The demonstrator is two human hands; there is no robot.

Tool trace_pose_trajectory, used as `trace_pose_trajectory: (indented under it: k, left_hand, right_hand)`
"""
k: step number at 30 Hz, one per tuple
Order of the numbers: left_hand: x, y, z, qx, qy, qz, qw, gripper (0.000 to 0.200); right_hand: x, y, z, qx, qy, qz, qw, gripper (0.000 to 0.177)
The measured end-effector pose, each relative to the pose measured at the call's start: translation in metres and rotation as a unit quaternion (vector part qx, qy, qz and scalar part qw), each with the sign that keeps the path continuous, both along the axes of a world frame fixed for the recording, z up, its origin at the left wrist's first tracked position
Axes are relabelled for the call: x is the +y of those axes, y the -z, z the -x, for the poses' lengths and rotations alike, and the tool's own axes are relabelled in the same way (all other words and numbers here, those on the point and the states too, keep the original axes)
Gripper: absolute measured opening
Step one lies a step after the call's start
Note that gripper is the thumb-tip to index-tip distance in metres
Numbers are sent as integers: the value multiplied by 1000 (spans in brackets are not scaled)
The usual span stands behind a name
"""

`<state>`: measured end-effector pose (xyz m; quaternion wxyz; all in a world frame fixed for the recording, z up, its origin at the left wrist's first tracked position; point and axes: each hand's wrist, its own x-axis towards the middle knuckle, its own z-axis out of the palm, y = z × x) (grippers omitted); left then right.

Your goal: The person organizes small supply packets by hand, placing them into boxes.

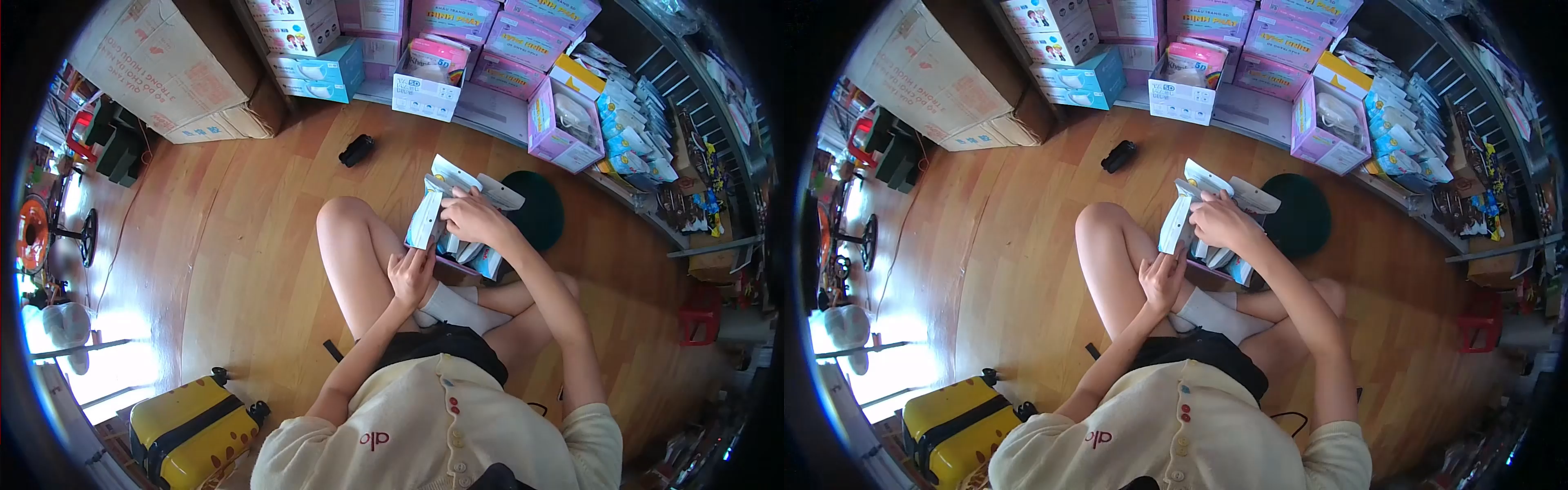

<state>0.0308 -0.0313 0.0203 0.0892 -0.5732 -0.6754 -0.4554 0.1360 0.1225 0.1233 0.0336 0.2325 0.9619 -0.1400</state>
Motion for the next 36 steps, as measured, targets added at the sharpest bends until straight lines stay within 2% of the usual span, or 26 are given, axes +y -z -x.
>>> trace_pose_trajectory:
  k: [2, 4, 7, 9, 10, 13, 16, 18, 19, 21, 23, 25, 26, 30, 32, 36]
  left_hand:
    - [2, 7, -2, -6, -7, -14, 1000, 28]
    - [4, 11, -6, -62, -35, -38, 997, 15]
    - [3, 17, -1, -27, -13, -15, 999, 17]
    - [4, 18, -3, -33, -17, -16, 999, 22]
    - [5, 18, -4, -39, -21, -16, 999, 29]
    - [6, 17, -6, -28, -13, -29, 999, 28]
    - [7, 17, -6, -18, -13, -35, 999, 26]
    - [4, 17, -4, -10, -4, -35, 999, 26]
    - [2, 17, -3, -4, 7, -34, 999, 27]
    - [0, 15, 0, -1, 17, -37, 999, 19]
    - [-1, 11, -1, 1, 30, -41, 999, 14]
    - [-1, -3, -1, 11, 42, -20, 999, 31]
    - [1, 5, 0, 11, 58, -45, 997, 49]
    - [1, 1, 2, 18, 71, -63, 995, 47]
    - [-5, -4, 1, -27, 44, -18, 999, 49]
    - [-9, 7, 12, -12, 68, -9, 998, 51]
  right_hand:
    - [-7, 1, -4, 2, -2, -24, 1000, 19]
    - [-14, 4, -8, 5, -4, -47, 999, 21]
    - [-26, 8, -10, -29, 8, -100, 995, 26]
    - [-31, 14, -11, 27, 9, -128, 991, 28]
    - [-31, 15, -10, 27, 9, -128, 991, 28]
    - [-32, 15, -7, 9, 16, -106, 994, 27]
    - [-28, 6, -13, 65, 40, -108, 991, 20]
    - [-20, -7, -25, 209, 89, 107, 968, 10]
    - [-21, -15, -30, 209, 90, 108, 968, 10]
    - [-22, -30, -42, 299, 108, 118, 941, 11]
    - [-22, -33, -52, 286, 110, 128, 943, 14]
    - [-25, -34, -57, 304, 106, 117, 940, 14]
    - [-25, -31, -58, 293, 105, 112, 944, 17]
    - [-27, -25, -54, 296, 99, 139, 940, 19]
    - [-27, -23, -52, 316, 89, 123, 937, 20]
    - [-30, -22, -53, 327, 95, 119, 933, 21]
